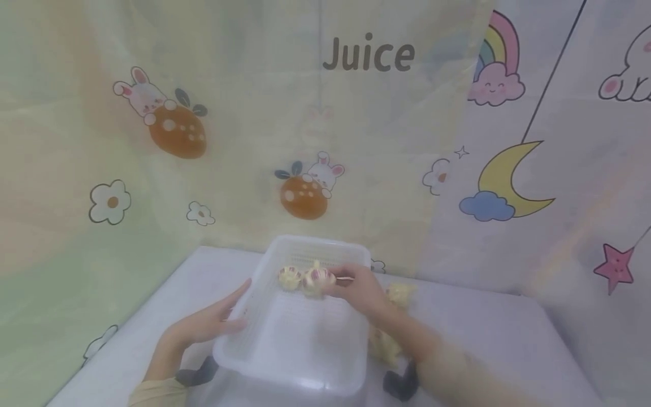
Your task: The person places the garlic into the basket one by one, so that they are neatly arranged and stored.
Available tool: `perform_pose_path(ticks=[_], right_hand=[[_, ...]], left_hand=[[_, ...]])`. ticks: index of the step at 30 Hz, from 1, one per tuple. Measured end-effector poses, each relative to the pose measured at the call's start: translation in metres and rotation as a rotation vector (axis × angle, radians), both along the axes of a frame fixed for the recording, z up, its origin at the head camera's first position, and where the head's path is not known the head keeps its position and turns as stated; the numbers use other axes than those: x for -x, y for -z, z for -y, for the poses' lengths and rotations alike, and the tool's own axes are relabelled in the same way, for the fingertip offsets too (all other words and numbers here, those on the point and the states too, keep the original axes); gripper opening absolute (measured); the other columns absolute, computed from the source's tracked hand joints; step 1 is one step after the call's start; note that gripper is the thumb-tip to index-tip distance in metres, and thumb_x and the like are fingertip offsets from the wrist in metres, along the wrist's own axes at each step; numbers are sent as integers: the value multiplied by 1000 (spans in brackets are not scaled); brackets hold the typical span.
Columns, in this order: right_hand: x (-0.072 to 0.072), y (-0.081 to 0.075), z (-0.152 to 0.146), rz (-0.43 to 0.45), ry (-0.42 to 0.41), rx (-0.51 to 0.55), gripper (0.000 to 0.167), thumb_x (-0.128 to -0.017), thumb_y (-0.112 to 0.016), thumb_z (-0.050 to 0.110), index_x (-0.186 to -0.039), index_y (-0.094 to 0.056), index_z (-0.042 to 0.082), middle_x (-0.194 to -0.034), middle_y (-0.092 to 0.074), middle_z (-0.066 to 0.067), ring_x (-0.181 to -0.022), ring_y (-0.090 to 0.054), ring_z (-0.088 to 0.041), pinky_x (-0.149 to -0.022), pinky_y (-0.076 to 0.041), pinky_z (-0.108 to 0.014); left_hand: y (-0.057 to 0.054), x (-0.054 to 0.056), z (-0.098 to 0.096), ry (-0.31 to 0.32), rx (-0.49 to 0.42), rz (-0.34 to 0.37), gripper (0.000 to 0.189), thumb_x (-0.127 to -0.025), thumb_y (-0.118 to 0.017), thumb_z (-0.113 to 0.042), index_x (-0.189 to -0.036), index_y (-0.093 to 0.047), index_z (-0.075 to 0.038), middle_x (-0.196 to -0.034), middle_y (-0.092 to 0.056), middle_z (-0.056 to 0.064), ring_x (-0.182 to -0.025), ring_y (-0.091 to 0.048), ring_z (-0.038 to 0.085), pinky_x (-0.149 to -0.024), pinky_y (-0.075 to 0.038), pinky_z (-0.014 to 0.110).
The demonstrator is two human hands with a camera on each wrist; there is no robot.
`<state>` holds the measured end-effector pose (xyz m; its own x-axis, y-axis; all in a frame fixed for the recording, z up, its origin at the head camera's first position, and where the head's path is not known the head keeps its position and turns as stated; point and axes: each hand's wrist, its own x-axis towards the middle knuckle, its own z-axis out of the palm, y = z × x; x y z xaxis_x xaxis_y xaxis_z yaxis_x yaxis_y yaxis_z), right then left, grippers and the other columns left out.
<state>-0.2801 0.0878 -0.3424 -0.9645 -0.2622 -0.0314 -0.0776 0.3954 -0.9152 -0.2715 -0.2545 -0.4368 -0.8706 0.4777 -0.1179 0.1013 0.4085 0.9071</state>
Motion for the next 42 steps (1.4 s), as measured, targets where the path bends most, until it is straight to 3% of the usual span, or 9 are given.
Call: perform_pose_path(ticks=[5, 11, 16, 20, 25, 29, 35, 42], right_hand=[[18, -1, 2, -59, -50, -70, 40, -80, -76, 20, -117, -65, 8, -112, -69, -7, -105, -65, -21, -91, -51, -39], [39, 22, 9, -35, -51, -3, 35, -79, -77, 17, -111, -67, 9, -106, -71, -4, -99, -66, -16, -90, -52, -36], [47, 40, 25, -9, 7, 73, 38, -78, -77, 14, -114, -66, 7, -110, -69, -6, -102, -65, -19, -95, -49, -41], [56, 45, 37, -16, 86, 115, 41, -78, -77, 15, -116, -65, 7, -115, -67, -7, -108, -64, -24, -99, -46, -47], [68, 52, 50, -40, 146, 157, 38, -77, -78, 12, -113, -66, 8, -114, -68, -8, -108, -64, -25, -93, -51, -39], [73, 62, 57, -27, 154, 181, 36, -76, -78, 7, -110, -67, 5, -114, -68, -11, -107, -65, -26, -87, -54, -34], [74, 77, 62, -9, 168, 133, 32, -77, -77, 8, -108, -68, 7, -111, -68, -10, -104, -65, -26, -84, -55, -34], [76, 86, 68, 9, 142, 98, 33, -77, -77, 9, -108, -67, 7, -109, -66, -9, -97, -65, -20, -82, -55, -31]], left_hand=[[-2, 0, 0, -7, 6, -11, 94, -88, -67, -33, -154, -1, -29, -161, -5, 10, -142, -22, 44, -99, -42, 55], [-2, -1, 0, -13, -5, -4, 94, -87, -68, -31, -154, -2, -28, -160, -8, 13, -139, -27, 46, -97, -44, 53], [0, -2, -1, -16, -10, 16, 93, -88, -67, -31, -154, -2, -28, -159, -11, 16, -136, -32, 47, -93, -48, 52], [-1, -3, 0, -13, 0, 12, 93, -88, -67, -32, -154, -2, -27, -158, -13, 18, -135, -33, 49, -92, -48, 53], [-2, -2, 0, -17, 14, -5, 93, -87, -67, -32, -154, -3, -26, -159, -10, 18, -135, -30, 51, -94, -46, 55], [-1, -2, -1, 1, -7, -4, 93, -88, -67, -31, -154, -2, -25, -159, -11, 17, -136, -29, 50, -94, -47, 53], [1, -1, -2, 28, -32, -1, 94, -88, -67, -31, -154, -1, -24, -156, -17, 20, -133, -37, 48, -89, -51, 49], [2, 1, 0, 4, -16, -6, 96, -86, -69, -33, -154, -2, -27, -156, -19, 18, -132, -39, 48, -86, -52, 48]])
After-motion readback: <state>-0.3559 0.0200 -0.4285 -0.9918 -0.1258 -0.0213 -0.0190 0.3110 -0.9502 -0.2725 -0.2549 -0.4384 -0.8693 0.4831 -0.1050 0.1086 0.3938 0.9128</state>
